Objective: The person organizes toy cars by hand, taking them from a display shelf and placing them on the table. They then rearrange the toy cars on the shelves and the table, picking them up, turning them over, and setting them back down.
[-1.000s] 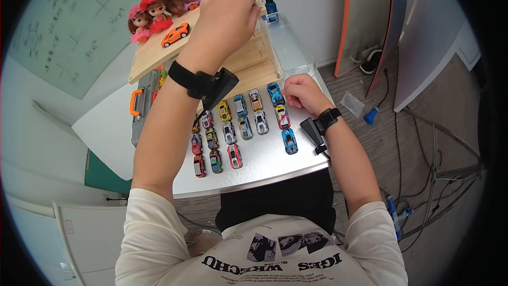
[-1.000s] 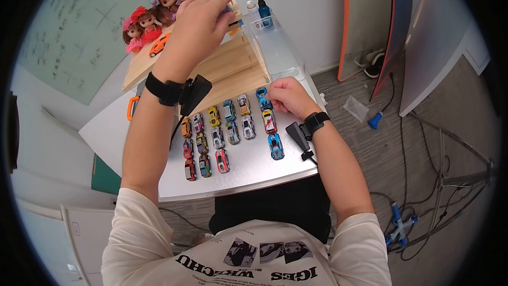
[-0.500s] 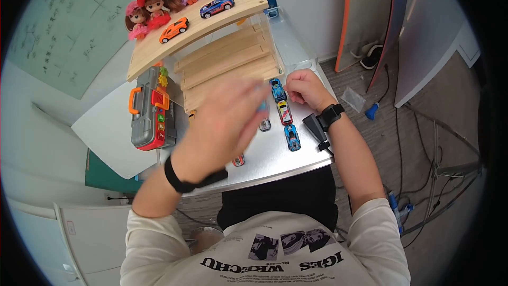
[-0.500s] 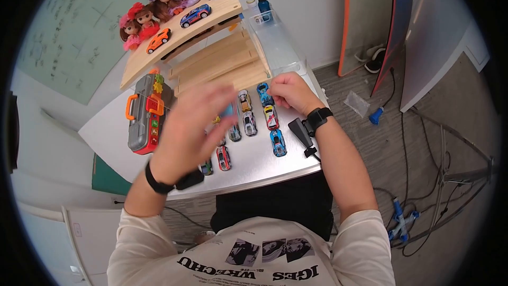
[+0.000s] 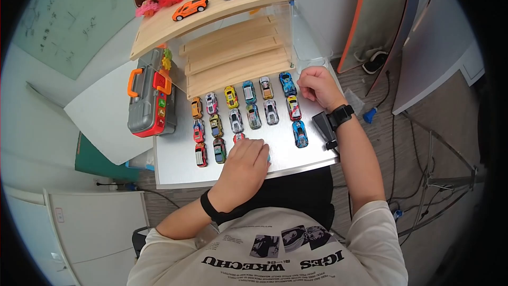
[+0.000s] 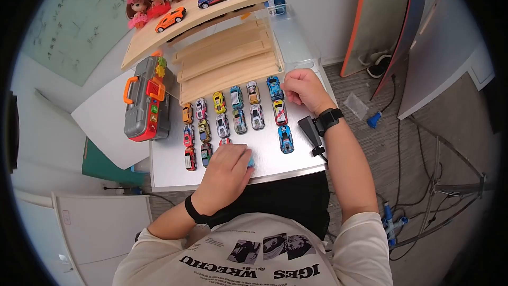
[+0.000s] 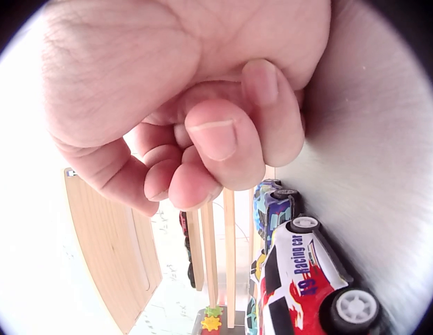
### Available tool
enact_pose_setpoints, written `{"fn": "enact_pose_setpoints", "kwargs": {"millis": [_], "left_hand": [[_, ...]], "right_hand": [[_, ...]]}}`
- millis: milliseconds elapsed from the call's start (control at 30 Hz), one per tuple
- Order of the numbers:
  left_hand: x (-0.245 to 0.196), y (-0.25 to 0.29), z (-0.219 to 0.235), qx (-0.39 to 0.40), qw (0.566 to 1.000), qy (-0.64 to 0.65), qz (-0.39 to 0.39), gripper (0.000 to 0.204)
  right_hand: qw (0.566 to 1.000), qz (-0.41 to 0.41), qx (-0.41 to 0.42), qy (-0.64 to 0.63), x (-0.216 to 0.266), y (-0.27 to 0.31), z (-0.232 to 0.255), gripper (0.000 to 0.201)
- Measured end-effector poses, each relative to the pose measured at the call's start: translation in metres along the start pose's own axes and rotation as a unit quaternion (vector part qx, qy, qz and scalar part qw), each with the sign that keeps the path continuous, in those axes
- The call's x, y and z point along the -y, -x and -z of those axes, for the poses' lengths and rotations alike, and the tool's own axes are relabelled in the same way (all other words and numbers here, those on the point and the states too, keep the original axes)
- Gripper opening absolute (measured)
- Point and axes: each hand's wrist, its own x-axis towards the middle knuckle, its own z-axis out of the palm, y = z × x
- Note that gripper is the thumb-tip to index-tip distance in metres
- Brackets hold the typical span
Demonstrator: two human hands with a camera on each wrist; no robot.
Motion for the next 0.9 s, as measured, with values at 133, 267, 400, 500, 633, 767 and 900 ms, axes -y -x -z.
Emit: {"fn": "enact_pose_setpoints", "kwargs": {"millis": [133, 267, 400, 500, 633, 767, 900], "left_hand": [[-0.003, -0.001, 0.002, -0.004, 0.999, -0.034, 0.013, 0.043], [0.008, 0.0, -0.006, -0.017, 0.998, -0.057, 0.008, 0.04], [0.01, -0.003, -0.008, -0.036, 0.997, -0.071, 0.011, 0.039], [0.013, -0.005, -0.009, -0.039, 0.996, -0.074, 0.02, 0.038], [0.016, -0.008, -0.01, -0.043, 0.995, -0.081, 0.028, 0.035], [0.017, -0.011, -0.01, -0.052, 0.995, -0.086, 0.028, 0.034], [0.02, -0.013, -0.009, -0.045, 0.995, -0.09, 0.026, 0.033]], "right_hand": [[1.0, 0.0, -0.003, -0.01, 0.0, 0.001, 0.0, 0.017], [1.0, 0.004, 0.002, -0.017, -0.001, 0.0, 0.001, 0.016], [1.0, 0.006, 0.001, -0.018, -0.001, -0.001, 0.001, 0.016], [1.0, 0.003, 0.006, -0.015, -0.002, -0.001, 0.002, 0.016], [1.0, 0.005, 0.003, -0.015, -0.001, -0.001, 0.001, 0.016], [1.0, 0.0, 0.0, -0.009, 0.002, 0.001, -0.001, 0.021], [1.0, -0.003, 0.001, -0.011, 0.001, 0.0, 0.0, 0.021]]}}
